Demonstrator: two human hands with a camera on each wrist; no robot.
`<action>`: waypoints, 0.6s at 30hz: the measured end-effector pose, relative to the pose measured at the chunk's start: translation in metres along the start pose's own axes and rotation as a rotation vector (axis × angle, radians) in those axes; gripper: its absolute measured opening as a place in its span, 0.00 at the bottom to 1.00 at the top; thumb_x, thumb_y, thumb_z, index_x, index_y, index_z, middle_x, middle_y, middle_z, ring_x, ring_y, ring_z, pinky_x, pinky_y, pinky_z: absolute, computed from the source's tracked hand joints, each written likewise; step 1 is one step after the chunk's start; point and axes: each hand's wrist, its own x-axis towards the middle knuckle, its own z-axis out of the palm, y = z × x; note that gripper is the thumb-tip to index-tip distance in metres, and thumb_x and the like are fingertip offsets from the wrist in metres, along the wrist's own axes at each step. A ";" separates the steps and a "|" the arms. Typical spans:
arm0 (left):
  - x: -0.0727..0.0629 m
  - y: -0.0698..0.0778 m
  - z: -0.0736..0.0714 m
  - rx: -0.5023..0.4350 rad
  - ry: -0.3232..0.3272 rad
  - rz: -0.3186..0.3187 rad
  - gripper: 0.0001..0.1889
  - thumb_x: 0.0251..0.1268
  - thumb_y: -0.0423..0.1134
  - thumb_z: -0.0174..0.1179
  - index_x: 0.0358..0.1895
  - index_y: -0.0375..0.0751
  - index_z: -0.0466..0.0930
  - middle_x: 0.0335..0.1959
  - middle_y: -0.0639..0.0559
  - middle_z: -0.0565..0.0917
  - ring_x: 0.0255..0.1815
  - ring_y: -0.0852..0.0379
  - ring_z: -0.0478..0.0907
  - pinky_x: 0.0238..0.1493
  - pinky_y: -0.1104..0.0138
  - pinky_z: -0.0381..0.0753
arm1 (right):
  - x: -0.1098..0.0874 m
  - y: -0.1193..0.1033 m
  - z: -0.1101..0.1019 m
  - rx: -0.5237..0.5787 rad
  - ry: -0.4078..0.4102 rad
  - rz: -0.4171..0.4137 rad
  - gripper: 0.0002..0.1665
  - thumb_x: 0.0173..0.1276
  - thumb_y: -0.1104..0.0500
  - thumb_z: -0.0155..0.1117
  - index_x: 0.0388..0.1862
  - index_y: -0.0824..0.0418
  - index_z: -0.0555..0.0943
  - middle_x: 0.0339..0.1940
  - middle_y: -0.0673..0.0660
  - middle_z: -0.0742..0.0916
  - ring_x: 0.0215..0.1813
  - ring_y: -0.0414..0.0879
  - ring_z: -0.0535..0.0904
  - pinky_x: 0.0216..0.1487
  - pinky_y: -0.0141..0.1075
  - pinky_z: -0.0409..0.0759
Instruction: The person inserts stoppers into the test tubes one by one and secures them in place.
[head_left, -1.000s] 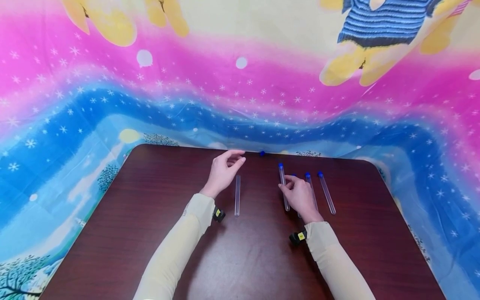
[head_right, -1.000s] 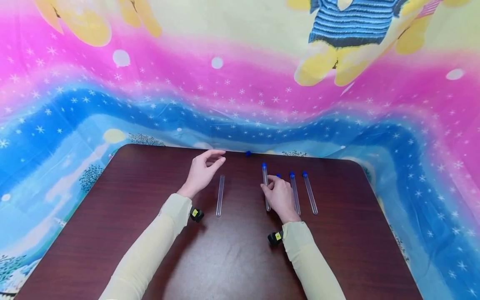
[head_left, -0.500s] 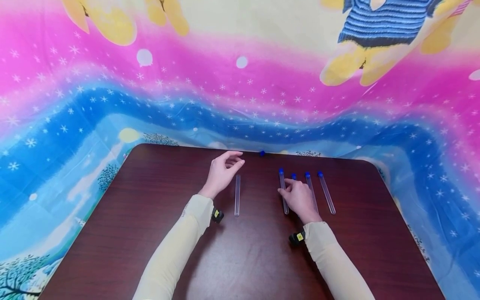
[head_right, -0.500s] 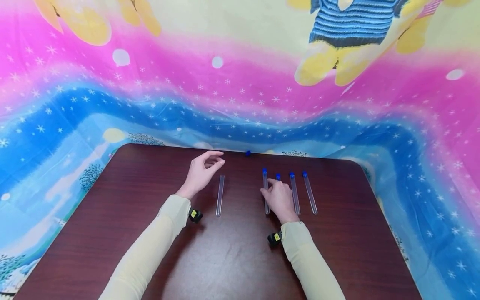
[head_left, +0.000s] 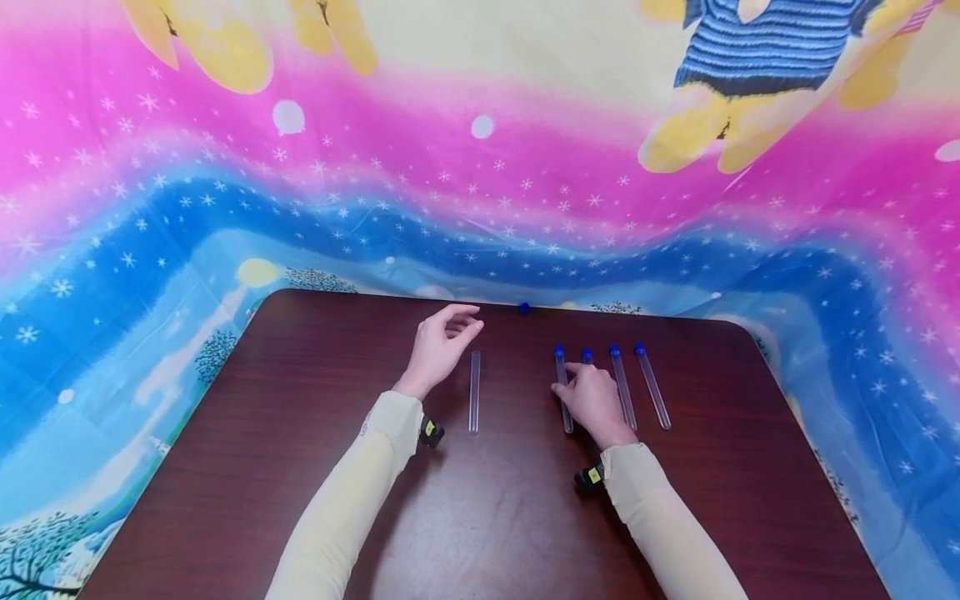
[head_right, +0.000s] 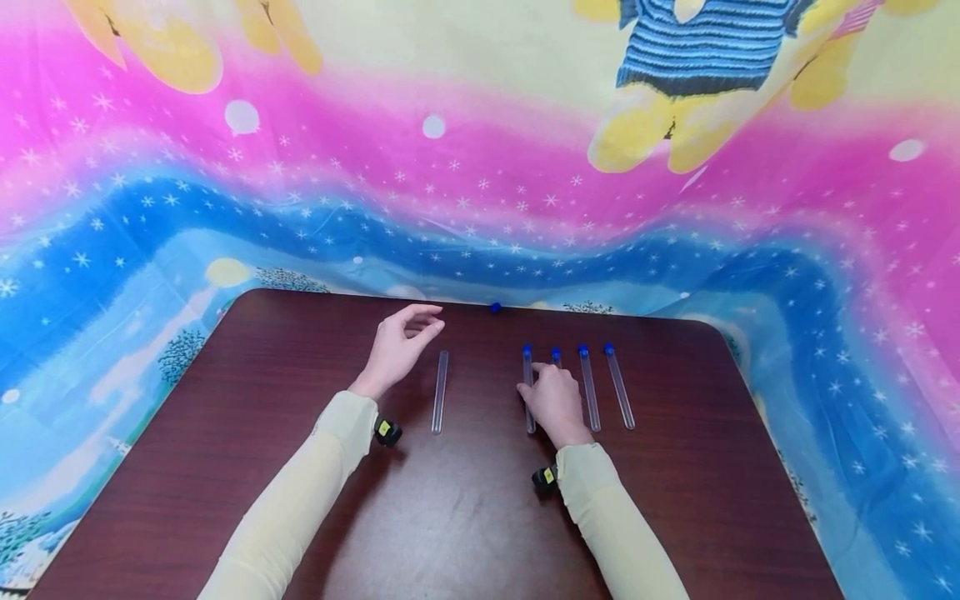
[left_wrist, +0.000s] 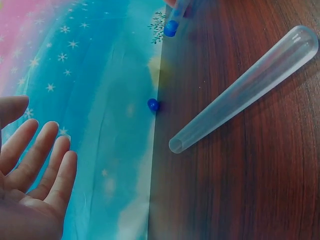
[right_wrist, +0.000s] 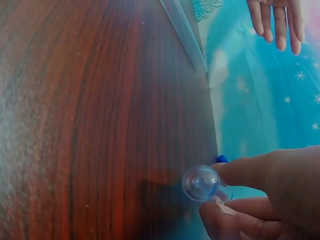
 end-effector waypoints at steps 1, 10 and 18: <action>0.000 0.000 0.000 0.002 0.002 -0.001 0.13 0.70 0.40 0.68 0.55 0.44 0.86 0.41 0.51 0.86 0.46 0.47 0.83 0.51 0.59 0.81 | 0.000 0.000 0.001 -0.007 0.003 -0.002 0.30 0.69 0.55 0.73 0.65 0.69 0.79 0.24 0.54 0.86 0.25 0.44 0.81 0.33 0.44 0.82; 0.000 0.000 -0.003 0.018 0.010 -0.010 0.14 0.70 0.40 0.68 0.55 0.44 0.85 0.41 0.52 0.86 0.46 0.48 0.83 0.50 0.63 0.81 | 0.002 -0.001 0.006 -0.042 0.016 0.013 0.30 0.68 0.55 0.74 0.64 0.68 0.80 0.46 0.66 0.88 0.36 0.53 0.86 0.42 0.49 0.84; 0.000 -0.003 -0.004 0.019 0.011 -0.014 0.14 0.70 0.40 0.67 0.55 0.44 0.86 0.41 0.52 0.86 0.46 0.48 0.83 0.50 0.63 0.81 | 0.004 0.000 0.005 -0.052 0.006 0.023 0.31 0.68 0.54 0.74 0.65 0.69 0.80 0.46 0.67 0.88 0.38 0.56 0.86 0.44 0.51 0.84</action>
